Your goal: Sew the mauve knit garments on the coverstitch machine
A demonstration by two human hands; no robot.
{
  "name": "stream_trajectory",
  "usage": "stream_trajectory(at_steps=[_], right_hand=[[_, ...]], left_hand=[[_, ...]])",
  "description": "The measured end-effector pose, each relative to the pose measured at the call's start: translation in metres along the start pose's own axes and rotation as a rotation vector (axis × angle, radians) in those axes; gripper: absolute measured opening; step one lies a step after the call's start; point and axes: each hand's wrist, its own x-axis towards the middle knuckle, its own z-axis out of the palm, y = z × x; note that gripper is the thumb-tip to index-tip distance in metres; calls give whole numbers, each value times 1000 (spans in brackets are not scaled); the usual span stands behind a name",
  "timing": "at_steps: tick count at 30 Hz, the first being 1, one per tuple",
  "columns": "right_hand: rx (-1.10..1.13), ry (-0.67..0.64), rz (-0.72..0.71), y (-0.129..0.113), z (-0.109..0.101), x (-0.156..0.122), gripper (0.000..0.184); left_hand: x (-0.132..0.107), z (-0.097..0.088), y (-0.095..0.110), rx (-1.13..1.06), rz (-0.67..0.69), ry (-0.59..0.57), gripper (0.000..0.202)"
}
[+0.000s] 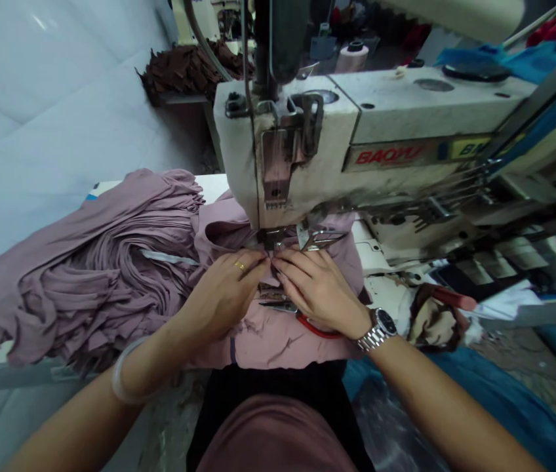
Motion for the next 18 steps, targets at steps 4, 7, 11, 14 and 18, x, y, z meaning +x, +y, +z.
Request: stream_trajectory(at_steps=[4, 7, 11, 14, 18], right_hand=[[143, 86, -42, 0, 3, -4, 21], [145, 114, -19, -4, 6, -4, 20], [112, 93, 6, -7, 8, 0, 20], [101, 57, 72, -7, 9, 4, 21], [48, -11, 105, -3, 8, 9, 24]], left_hand=[[-2, -9, -4, -25, 87, -2, 30], [-1, -12, -9, -13, 115, -9, 27], [1, -11, -13, 24, 120, -16, 27], [2, -7, -13, 55, 115, -18, 29], [5, -4, -12, 87, 78, -6, 30]])
